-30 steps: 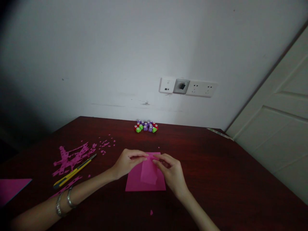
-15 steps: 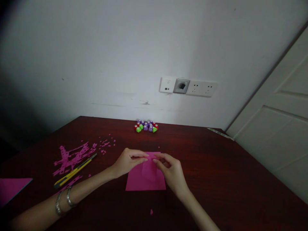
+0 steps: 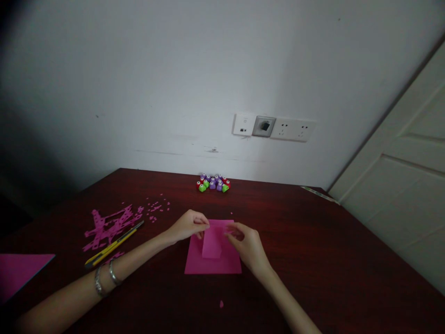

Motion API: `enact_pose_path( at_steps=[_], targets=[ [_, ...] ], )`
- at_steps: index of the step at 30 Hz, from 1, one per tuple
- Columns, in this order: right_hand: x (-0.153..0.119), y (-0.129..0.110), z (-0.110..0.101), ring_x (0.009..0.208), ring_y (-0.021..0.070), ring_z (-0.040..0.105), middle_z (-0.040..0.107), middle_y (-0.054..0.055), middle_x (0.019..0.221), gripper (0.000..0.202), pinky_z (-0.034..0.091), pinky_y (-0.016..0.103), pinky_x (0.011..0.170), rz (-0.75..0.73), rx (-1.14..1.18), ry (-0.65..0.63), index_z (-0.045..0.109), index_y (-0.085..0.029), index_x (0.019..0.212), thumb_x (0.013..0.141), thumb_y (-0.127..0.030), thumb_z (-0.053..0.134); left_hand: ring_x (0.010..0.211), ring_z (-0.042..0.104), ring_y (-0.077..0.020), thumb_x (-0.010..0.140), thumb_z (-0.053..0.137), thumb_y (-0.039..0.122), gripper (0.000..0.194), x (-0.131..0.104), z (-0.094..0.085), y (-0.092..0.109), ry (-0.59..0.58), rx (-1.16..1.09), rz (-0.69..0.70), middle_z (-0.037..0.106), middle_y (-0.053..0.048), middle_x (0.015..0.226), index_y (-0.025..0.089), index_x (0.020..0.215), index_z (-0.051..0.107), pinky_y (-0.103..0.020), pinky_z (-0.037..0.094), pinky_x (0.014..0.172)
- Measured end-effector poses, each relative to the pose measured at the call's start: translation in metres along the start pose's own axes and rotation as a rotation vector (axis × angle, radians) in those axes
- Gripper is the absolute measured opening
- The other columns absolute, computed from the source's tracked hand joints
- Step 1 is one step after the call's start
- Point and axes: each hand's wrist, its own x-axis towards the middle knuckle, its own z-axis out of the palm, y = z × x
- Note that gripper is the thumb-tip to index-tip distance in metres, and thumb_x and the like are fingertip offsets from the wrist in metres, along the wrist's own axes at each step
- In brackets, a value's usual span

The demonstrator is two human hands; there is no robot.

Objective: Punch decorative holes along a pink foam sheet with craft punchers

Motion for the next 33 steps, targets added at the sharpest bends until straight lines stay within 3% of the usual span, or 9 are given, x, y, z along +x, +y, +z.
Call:
enact_pose_path(
  at_steps=[4, 9, 14, 18, 22, 28, 33],
  targets=[
    [-0.001, 0.008, 0.0, 0.077, 0.0169, 0.059, 0.063, 0.005, 0.089, 0.021, 0.049, 0.03, 0.07, -0.148, -0.268, -0.104, 0.067, -0.02, 0.092, 0.072, -0.022, 0.061, 0.047, 0.055, -0.0113, 0.07, 0.055, 0.021, 0.01, 0.01, -0.003, -0.019, 0.074, 0.172, 0.044, 0.058, 0.0, 0.053, 0.012, 0.071, 0.061, -0.021, 0.044, 0.046],
    [-0.006, 0.008, 0.002, 0.103, 0.0201, 0.052, 0.055, 0.006, 0.108, 0.025, 0.04, 0.033, 0.093, -0.231, -0.367, -0.251, 0.066, -0.023, 0.099, 0.074, -0.023, 0.061, 0.067, 0.06, -0.0143, 0.071, 0.055, 0.023, 0.012, 0.015, 0.002, -0.023, 0.159, 0.479, 0.161, 0.064, -0.003, 0.07, 0.016, 0.07, 0.064, -0.024, 0.045, 0.063],
    [-0.004, 0.013, -0.003, 0.097, 0.0195, 0.054, 0.053, 0.007, 0.105, 0.033, 0.043, 0.031, 0.089, -0.166, -0.427, -0.217, 0.062, -0.019, 0.103, 0.071, -0.025, 0.063, 0.076, 0.058, -0.017, 0.073, 0.056, 0.032, 0.014, 0.006, 0.009, -0.017, 0.235, 0.813, 0.128, 0.059, -0.002, 0.084, 0.02, 0.074, 0.063, -0.027, 0.043, 0.065],
    [-0.003, 0.013, -0.002, 0.082, 0.0197, 0.058, 0.054, 0.01, 0.098, 0.033, 0.048, 0.031, 0.077, -0.002, -0.512, -0.165, 0.063, -0.013, 0.097, 0.068, -0.027, 0.066, 0.09, 0.055, -0.0212, 0.073, 0.055, 0.035, 0.024, -0.001, 0.011, -0.012, 0.277, 0.902, 0.146, 0.052, -0.004, 0.097, 0.022, 0.093, 0.055, -0.031, 0.044, 0.069],
    [-0.008, 0.011, -0.004, 0.079, 0.0206, 0.06, 0.056, 0.013, 0.1, 0.037, 0.049, 0.033, 0.074, 0.056, -0.489, -0.109, 0.061, -0.012, 0.104, 0.071, -0.03, 0.061, 0.092, 0.053, -0.0205, 0.077, 0.048, 0.032, 0.025, -0.006, -0.004, -0.004, 0.258, 0.699, 0.14, 0.051, -0.006, 0.097, 0.018, 0.098, 0.048, -0.034, 0.043, 0.077],
    [-0.024, 0.008, -0.02, 0.101, 0.0217, 0.059, 0.051, 0.016, 0.125, 0.065, 0.05, 0.033, 0.083, 0.298, -0.057, -0.167, 0.039, -0.014, 0.131, 0.072, -0.032, 0.059, 0.075, 0.058, -0.0149, 0.067, 0.051, 0.018, 0.034, -0.038, -0.033, 0.014, 0.115, -0.18, -0.362, 0.056, -0.001, 0.08, 0.017, 0.1, 0.04, -0.029, 0.046, 0.069],
    [-0.032, 0.008, -0.025, 0.11, 0.0232, 0.056, 0.046, 0.019, 0.132, 0.058, 0.051, 0.034, 0.084, 0.429, 0.291, -0.162, 0.036, -0.017, 0.133, 0.078, -0.03, 0.051, 0.076, 0.059, -0.0154, 0.068, 0.046, 0.016, 0.028, -0.064, -0.031, 0.018, 0.204, -0.369, -0.426, 0.058, 0.002, 0.072, 0.02, 0.096, 0.042, -0.029, 0.047, 0.068]
  ],
)
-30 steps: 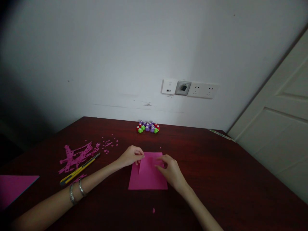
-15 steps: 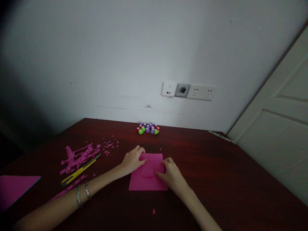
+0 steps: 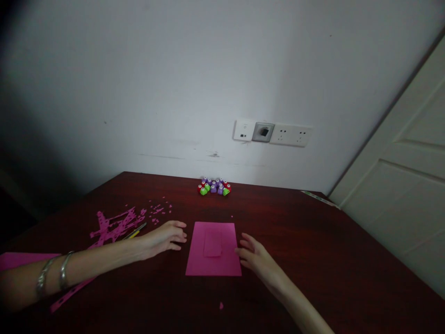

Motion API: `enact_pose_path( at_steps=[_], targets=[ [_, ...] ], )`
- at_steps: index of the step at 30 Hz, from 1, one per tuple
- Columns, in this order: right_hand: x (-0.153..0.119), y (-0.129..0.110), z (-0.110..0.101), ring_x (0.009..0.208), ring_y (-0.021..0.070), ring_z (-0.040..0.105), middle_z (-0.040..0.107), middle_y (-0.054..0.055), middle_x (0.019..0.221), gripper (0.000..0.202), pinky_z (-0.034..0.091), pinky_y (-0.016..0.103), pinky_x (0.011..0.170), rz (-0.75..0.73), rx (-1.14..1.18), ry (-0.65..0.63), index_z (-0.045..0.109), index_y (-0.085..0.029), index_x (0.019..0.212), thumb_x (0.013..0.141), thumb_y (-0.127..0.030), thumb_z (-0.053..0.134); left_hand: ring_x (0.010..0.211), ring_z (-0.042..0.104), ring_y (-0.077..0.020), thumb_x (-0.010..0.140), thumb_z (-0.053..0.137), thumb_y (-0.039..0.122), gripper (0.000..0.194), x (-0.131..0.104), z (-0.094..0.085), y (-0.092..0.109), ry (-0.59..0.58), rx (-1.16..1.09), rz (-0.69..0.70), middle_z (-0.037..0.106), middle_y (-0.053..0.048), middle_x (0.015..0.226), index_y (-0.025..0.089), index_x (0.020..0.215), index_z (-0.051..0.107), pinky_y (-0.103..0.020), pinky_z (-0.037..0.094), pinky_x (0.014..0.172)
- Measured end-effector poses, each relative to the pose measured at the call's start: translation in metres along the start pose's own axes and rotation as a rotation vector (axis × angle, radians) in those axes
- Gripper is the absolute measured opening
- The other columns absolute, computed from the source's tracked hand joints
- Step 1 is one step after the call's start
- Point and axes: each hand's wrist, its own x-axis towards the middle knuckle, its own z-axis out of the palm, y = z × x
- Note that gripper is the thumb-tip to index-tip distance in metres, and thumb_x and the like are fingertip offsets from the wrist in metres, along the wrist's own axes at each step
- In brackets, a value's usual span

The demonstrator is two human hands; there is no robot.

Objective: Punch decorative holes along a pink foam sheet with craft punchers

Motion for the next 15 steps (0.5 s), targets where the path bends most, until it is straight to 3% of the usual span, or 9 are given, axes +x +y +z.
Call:
enact_pose_path(
  at_steps=[4, 11, 15],
  targets=[
    [0.0, 0.006, 0.002, 0.108, 0.0247, 0.057, 0.048, 0.019, 0.131, 0.053, 0.052, 0.037, 0.083, -0.068, 0.064, -0.033, 0.039, -0.019, 0.131, 0.08, -0.029, 0.05, 0.075, 0.061, -0.0156, 0.067, 0.046, 0.013, 0.03, -0.002, 0.002, -0.002, 0.007, -0.023, -0.012, 0.058, 0.002, 0.069, 0.02, 0.096, 0.042, -0.029, 0.047, 0.069],
    [-0.005, 0.007, 0.011, 0.11, 0.0253, 0.056, 0.049, 0.019, 0.13, 0.06, 0.051, 0.037, 0.085, -0.009, 0.215, -0.032, 0.038, -0.017, 0.132, 0.076, -0.026, 0.055, 0.071, 0.062, -0.0151, 0.067, 0.045, 0.012, 0.029, -0.003, 0.005, 0.006, -0.023, -0.017, -0.023, 0.059, 0.001, 0.068, 0.019, 0.095, 0.041, -0.031, 0.047, 0.071],
    [-0.005, 0.008, 0.014, 0.108, 0.0239, 0.058, 0.052, 0.018, 0.127, 0.055, 0.052, 0.034, 0.082, -0.057, 0.097, -0.037, 0.039, -0.018, 0.132, 0.079, -0.027, 0.049, 0.072, 0.062, -0.0149, 0.067, 0.045, 0.012, 0.028, -0.004, 0.005, 0.006, -0.048, -0.006, -0.012, 0.06, 0.001, 0.069, 0.018, 0.094, 0.041, -0.032, 0.047, 0.074]
  ],
)
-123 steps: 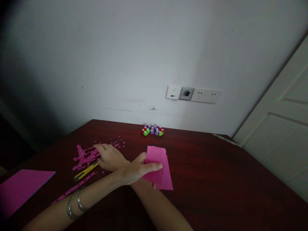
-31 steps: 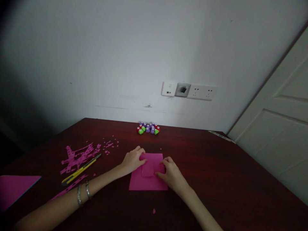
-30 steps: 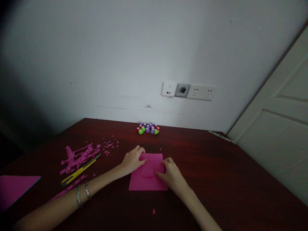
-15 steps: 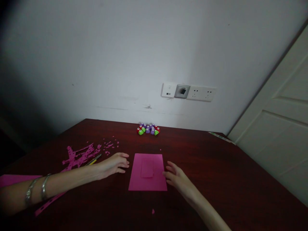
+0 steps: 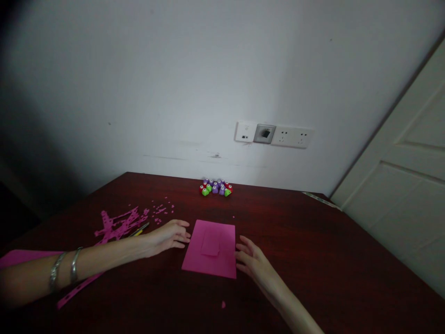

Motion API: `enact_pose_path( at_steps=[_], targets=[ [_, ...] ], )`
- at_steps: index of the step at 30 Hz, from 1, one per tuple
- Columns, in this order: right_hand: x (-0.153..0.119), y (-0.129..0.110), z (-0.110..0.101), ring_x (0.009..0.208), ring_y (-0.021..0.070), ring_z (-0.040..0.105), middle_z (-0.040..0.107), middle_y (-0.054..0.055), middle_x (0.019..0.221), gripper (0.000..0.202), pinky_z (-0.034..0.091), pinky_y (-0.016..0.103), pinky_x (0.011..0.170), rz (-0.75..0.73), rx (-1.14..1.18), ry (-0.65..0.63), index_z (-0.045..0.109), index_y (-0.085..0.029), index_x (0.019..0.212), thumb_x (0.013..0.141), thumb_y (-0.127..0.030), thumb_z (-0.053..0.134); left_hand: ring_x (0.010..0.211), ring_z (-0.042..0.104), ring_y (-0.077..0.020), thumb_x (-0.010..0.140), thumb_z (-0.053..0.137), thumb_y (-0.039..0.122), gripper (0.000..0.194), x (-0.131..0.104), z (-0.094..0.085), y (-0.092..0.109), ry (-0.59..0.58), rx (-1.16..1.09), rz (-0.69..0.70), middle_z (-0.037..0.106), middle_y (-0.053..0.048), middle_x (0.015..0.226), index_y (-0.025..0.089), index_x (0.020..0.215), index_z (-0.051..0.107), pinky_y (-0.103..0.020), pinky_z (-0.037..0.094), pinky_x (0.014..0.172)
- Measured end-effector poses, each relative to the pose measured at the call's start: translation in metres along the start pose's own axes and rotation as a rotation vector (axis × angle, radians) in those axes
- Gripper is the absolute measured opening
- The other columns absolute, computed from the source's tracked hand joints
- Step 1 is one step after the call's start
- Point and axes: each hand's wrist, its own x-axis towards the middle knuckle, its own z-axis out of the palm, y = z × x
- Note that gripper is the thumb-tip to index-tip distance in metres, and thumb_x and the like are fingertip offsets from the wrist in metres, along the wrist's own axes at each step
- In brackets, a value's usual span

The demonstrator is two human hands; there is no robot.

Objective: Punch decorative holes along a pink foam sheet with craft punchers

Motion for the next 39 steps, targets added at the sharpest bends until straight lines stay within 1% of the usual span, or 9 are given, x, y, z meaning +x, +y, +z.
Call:
enact_pose_path(
  at_steps=[4, 7, 11, 12, 15, 18, 25, 29, 39],
  targets=[
    [0.007, 0.008, -0.008, 0.109, 0.0223, 0.057, 0.047, 0.016, 0.132, 0.056, 0.052, 0.033, 0.082, -0.033, -0.218, -0.013, 0.033, -0.02, 0.136, 0.082, -0.033, 0.044, 0.072, 0.061, -0.0149, 0.066, 0.044, 0.011, 0.033, 0.005, -0.007, -0.01, 0.017, 0.019, 0.009, 0.06, 0.0, 0.073, 0.018, 0.099, 0.041, -0.031, 0.048, 0.071],
    [0.02, 0.011, -0.023, 0.113, 0.0241, 0.054, 0.044, 0.017, 0.134, 0.062, 0.048, 0.038, 0.089, -0.138, -0.391, 0.091, 0.033, -0.018, 0.135, 0.077, -0.035, 0.05, 0.068, 0.06, -0.0138, 0.065, 0.044, 0.011, 0.036, 0.021, -0.02, -0.014, 0.095, 0.053, 0.09, 0.06, -0.002, 0.075, 0.016, 0.101, 0.044, -0.028, 0.048, 0.063],
    [0.051, 0.003, -0.045, 0.118, 0.0262, 0.047, 0.052, 0.014, 0.125, 0.044, 0.035, 0.045, 0.101, -0.477, -0.874, 0.318, 0.05, -0.017, 0.12, 0.079, -0.031, 0.046, 0.063, 0.057, -0.0111, 0.062, 0.05, 0.01, 0.033, 0.066, -0.042, 0.004, 0.374, 0.114, 0.344, 0.059, -0.004, 0.077, 0.014, 0.094, 0.053, -0.022, 0.046, 0.055],
    [0.06, 0.001, -0.048, 0.117, 0.0266, 0.047, 0.053, 0.015, 0.123, 0.04, 0.035, 0.045, 0.101, -0.509, -0.994, 0.359, 0.053, -0.015, 0.117, 0.08, -0.028, 0.043, 0.064, 0.056, -0.0101, 0.065, 0.05, 0.012, 0.03, 0.08, -0.046, 0.011, 0.418, 0.109, 0.381, 0.059, -0.004, 0.079, 0.015, 0.094, 0.053, -0.02, 0.045, 0.055],
    [0.087, -0.005, -0.052, 0.12, 0.0285, 0.043, 0.05, 0.017, 0.127, 0.038, 0.033, 0.045, 0.102, -0.527, -1.056, 0.374, 0.056, -0.011, 0.115, 0.082, -0.026, 0.041, 0.065, 0.056, -0.0087, 0.068, 0.047, 0.012, 0.024, 0.118, -0.05, 0.026, 0.561, 0.092, 0.456, 0.058, -0.004, 0.079, 0.014, 0.092, 0.054, -0.018, 0.045, 0.056],
    [0.108, -0.005, -0.047, 0.124, 0.0283, 0.04, 0.047, 0.017, 0.131, 0.039, 0.031, 0.044, 0.104, -0.543, -1.104, 0.358, 0.055, -0.009, 0.117, 0.084, -0.026, 0.041, 0.066, 0.057, -0.0089, 0.07, 0.044, 0.01, 0.02, 0.146, -0.046, 0.028, 0.648, 0.115, 0.502, 0.058, -0.004, 0.078, 0.013, 0.087, 0.055, -0.018, 0.046, 0.057],
    [0.125, 0.008, -0.042, 0.125, 0.0291, 0.039, 0.048, 0.018, 0.131, 0.041, 0.03, 0.046, 0.103, -0.541, -1.161, 0.332, 0.056, -0.008, 0.118, 0.085, -0.027, 0.041, 0.067, 0.058, -0.0112, 0.07, 0.042, 0.007, 0.019, 0.17, -0.045, 0.018, 0.634, 0.336, 0.61, 0.061, -0.002, 0.072, 0.014, 0.072, 0.059, -0.021, 0.047, 0.06],
    [0.124, 0.012, -0.044, 0.125, 0.0286, 0.039, 0.048, 0.017, 0.132, 0.04, 0.032, 0.047, 0.102, -0.536, -1.159, 0.349, 0.056, -0.009, 0.119, 0.085, -0.024, 0.039, 0.073, 0.059, -0.0132, 0.066, 0.044, 0.004, 0.021, 0.172, -0.048, 0.015, 0.59, 0.484, 0.658, 0.062, -0.001, 0.069, 0.015, 0.064, 0.061, -0.024, 0.046, 0.069],
    [0.127, 0.017, -0.046, 0.124, 0.0277, 0.041, 0.05, 0.016, 0.13, 0.039, 0.033, 0.045, 0.102, -0.553, -1.153, 0.364, 0.057, -0.01, 0.117, 0.083, -0.022, 0.041, 0.08, 0.058, -0.0145, 0.069, 0.041, 0.005, 0.024, 0.168, -0.049, 0.012, 0.585, 0.77, 0.689, 0.064, -0.004, 0.08, 0.016, 0.069, 0.062, -0.027, 0.043, 0.079]
  ],
)
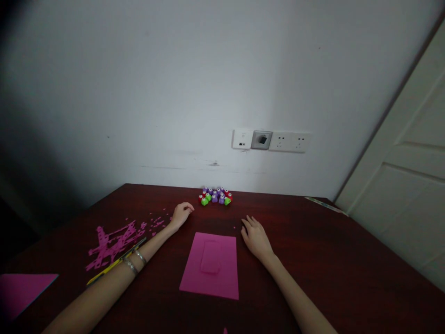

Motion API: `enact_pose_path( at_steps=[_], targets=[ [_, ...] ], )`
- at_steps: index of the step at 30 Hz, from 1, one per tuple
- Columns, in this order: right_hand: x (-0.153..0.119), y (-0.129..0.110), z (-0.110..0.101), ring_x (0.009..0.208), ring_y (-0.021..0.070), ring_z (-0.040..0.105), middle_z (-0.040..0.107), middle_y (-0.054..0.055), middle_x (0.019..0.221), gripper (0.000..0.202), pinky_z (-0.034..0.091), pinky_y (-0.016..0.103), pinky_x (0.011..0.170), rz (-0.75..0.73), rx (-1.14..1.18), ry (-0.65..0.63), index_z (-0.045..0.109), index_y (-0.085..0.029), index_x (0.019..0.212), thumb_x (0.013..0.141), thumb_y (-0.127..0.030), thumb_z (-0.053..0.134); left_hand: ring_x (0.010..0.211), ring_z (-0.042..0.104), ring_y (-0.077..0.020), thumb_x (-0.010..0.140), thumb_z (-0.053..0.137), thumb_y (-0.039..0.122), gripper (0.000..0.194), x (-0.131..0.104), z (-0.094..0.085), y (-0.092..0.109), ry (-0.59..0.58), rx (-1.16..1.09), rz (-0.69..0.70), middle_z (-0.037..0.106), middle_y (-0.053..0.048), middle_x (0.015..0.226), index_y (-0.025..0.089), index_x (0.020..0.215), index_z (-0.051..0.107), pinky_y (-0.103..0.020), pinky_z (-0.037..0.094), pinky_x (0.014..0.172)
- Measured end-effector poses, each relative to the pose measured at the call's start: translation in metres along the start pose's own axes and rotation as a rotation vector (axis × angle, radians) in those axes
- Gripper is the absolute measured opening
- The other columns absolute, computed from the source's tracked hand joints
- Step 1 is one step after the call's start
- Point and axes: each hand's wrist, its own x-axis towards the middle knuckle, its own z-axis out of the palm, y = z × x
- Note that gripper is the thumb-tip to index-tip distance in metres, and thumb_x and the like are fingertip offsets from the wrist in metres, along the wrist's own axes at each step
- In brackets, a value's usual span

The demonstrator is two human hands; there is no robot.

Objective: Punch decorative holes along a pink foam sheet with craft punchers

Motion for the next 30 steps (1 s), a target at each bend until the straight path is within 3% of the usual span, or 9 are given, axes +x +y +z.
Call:
enact_pose_path(
  at_steps=[3, 7, 10, 30],
  targets=[
    [0.0, 0.0, 0.0, 0.124, 0.0279, 0.041, 0.05, 0.016, 0.13, 0.039, 0.034, 0.045, 0.102, -0.005, -0.012, -0.003, 0.057, -0.01, 0.117, 0.083, -0.022, 0.041, 0.1, 0.053, -0.0199, 0.07, 0.043, 0.005, 0.026, -0.01, 0.0, 0.005, 0.008, 0.105, 0.034, 0.06, -0.009, 0.103, 0.016, 0.083, 0.064, -0.033, 0.037, 0.091],
    [0.0, -0.002, -0.003, 0.124, 0.0283, 0.041, 0.05, 0.017, 0.13, 0.041, 0.035, 0.044, 0.101, -0.015, -0.036, -0.01, 0.057, -0.008, 0.118, 0.084, -0.023, 0.04, 0.126, 0.031, -0.0313, 0.077, 0.044, 0.015, 0.041, -0.02, 0.005, 0.008, -0.021, 0.423, 0.064, 0.04, -0.02, 0.133, 0.007, 0.118, 0.051, -0.042, 0.025, 0.101],
    [0.0, -0.003, -0.004, 0.123, 0.0285, 0.041, 0.049, 0.018, 0.13, 0.041, 0.035, 0.044, 0.101, -0.02, -0.051, -0.015, 0.056, -0.007, 0.119, 0.085, -0.023, 0.038, 0.127, 0.031, -0.0338, 0.084, 0.036, 0.023, 0.046, -0.021, 0.006, 0.007, -0.088, 0.659, 0.077, 0.038, -0.023, 0.134, 0.002, 0.124, 0.044, -0.042, 0.025, 0.101],
    [-0.001, 0.0, 0.001, 0.122, 0.0283, 0.043, 0.051, 0.018, 0.128, 0.041, 0.036, 0.043, 0.101, -0.037, -0.097, 0.009, 0.057, -0.007, 0.118, 0.086, -0.022, 0.038, 0.126, 0.033, -0.0327, 0.086, 0.031, 0.025, 0.047, -0.017, 0.009, 0.005, -0.099, 0.797, 0.09, 0.04, -0.02, 0.135, 0.004, 0.126, 0.044, -0.042, 0.028, 0.1]
  ],
)
